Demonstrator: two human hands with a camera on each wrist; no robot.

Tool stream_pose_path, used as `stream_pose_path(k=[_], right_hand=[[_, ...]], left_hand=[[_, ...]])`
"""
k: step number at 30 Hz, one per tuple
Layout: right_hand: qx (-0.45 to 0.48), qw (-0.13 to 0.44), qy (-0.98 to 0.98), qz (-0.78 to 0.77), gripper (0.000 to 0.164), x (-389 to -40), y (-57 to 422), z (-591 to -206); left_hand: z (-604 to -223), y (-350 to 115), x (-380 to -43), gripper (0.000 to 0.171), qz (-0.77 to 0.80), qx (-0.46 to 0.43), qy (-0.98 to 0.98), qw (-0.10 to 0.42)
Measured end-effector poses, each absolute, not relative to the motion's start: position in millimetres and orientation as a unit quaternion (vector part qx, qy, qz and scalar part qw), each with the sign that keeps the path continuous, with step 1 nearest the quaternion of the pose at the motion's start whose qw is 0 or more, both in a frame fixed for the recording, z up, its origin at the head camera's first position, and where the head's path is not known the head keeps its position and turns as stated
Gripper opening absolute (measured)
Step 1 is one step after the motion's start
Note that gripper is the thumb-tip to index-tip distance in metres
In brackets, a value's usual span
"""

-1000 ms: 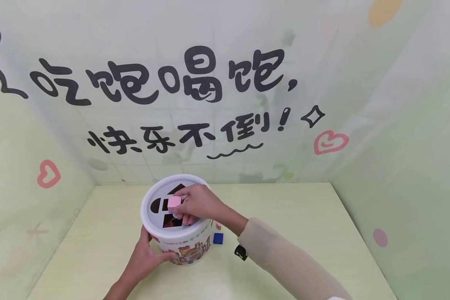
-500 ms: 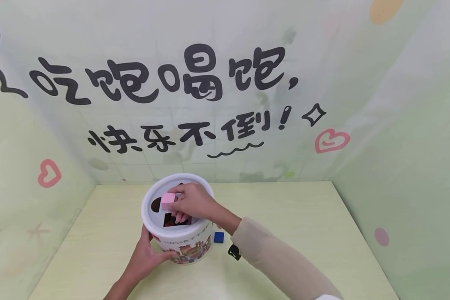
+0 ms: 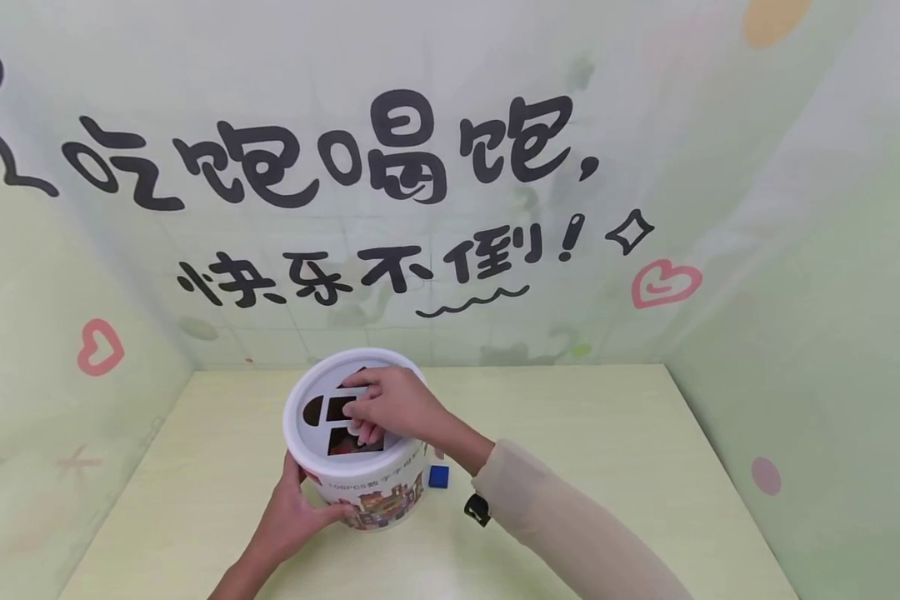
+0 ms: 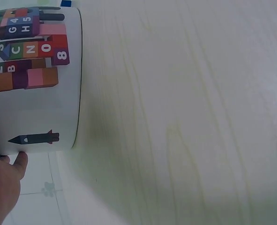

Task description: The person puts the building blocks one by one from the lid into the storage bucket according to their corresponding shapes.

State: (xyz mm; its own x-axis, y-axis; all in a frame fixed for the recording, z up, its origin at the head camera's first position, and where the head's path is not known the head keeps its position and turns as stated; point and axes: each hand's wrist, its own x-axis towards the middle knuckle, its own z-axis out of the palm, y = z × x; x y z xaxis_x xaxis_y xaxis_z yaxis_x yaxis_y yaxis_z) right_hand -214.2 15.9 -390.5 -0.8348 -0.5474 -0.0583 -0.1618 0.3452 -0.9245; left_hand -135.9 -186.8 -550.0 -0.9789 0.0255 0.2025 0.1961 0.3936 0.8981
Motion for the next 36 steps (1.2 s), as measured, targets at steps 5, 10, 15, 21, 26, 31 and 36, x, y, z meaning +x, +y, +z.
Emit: stream_pose_path(k=[5, 10, 15, 21, 26, 31, 36], right_hand=[[-0.199, 0.161, 0.794, -0.551, 0.036, -214.0, 27.8, -390.0], [-0.173, 0.142, 0.786, -0.576, 0.036, -218.4, 43.4, -391.5], [-0.147, 0.141, 0.774, -0.599, 0.035, -221.8, 57.5, -396.0], [-0.129, 0.145, 0.764, -0.615, 0.035, -223.3, 69.3, -399.6], [-0.104, 0.133, 0.755, -0.633, 0.036, -224.6, 77.8, -402.5], [-0.073, 0.120, 0.740, -0.657, 0.036, -228.8, 85.9, -410.2], [-0.052, 0.110, 0.727, -0.676, 0.036, -233.0, 95.3, -424.2]], left_hand=[[-554.3, -189.3, -137.0, 0.137, -0.547, -0.082, -0.829, 0.087], [-554.5, -190.1, -139.1, 0.136, -0.552, -0.090, -0.824, 0.087], [-551.9, -188.9, -137.4, 0.135, -0.558, -0.080, -0.822, 0.087], [-522.5, -180.9, -126.2, 0.132, -0.559, -0.076, -0.822, 0.080], [-513.1, -177.5, -125.0, 0.130, -0.556, -0.085, -0.822, 0.087], [-523.0, -179.7, -128.9, 0.131, -0.554, -0.082, -0.824, 0.090], [-546.8, -186.4, -134.6, 0.134, -0.555, -0.076, -0.824, 0.086]])
